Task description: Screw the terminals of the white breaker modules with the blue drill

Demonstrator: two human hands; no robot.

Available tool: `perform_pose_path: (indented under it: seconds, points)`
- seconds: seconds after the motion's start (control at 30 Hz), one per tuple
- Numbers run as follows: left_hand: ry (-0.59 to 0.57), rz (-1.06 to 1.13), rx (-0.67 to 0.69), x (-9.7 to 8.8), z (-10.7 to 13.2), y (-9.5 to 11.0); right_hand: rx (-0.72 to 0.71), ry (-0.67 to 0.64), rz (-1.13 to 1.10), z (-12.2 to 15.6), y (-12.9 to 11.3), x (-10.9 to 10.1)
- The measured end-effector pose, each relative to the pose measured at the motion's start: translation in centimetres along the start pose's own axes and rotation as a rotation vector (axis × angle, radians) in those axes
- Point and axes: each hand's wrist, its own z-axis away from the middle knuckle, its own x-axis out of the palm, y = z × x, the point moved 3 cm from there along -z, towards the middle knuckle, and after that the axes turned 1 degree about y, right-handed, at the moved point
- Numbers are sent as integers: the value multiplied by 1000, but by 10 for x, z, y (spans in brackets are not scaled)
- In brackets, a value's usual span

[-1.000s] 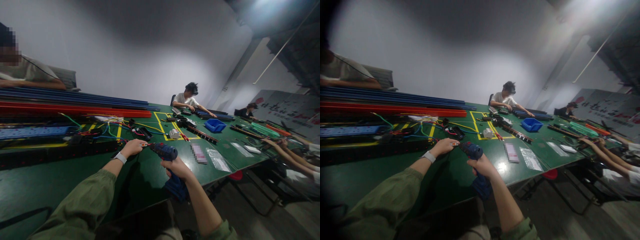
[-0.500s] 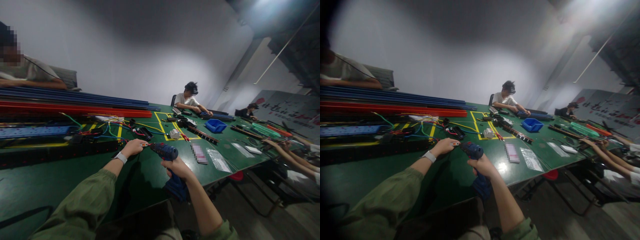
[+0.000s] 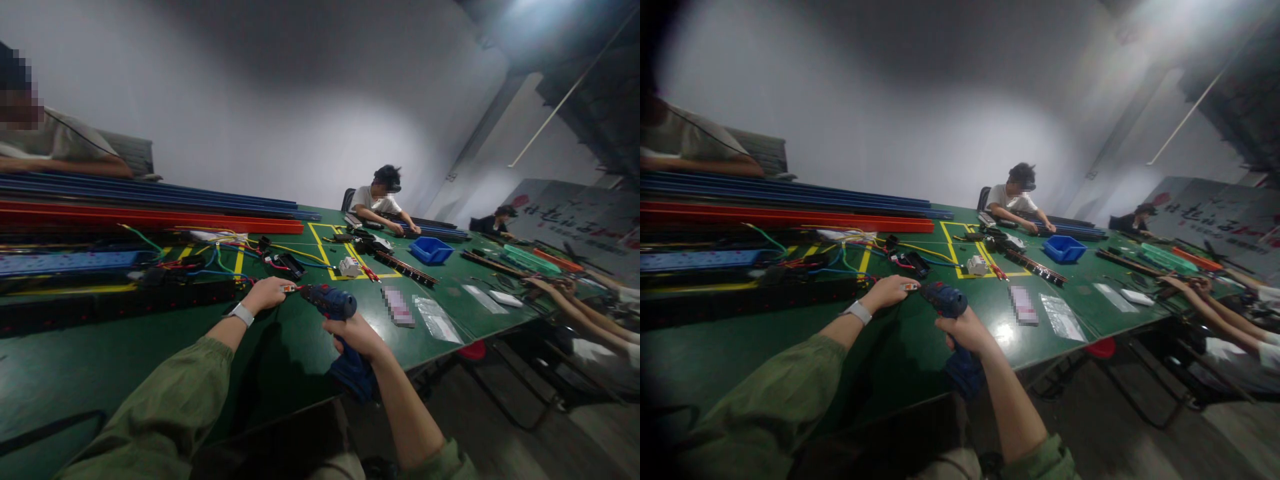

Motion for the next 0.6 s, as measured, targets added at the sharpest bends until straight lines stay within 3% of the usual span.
perform_pose_path:
  seconds: [0.6]
  points:
    - [23,58,-3,-10,9,11,-11,-1,14,2,-4,-1]
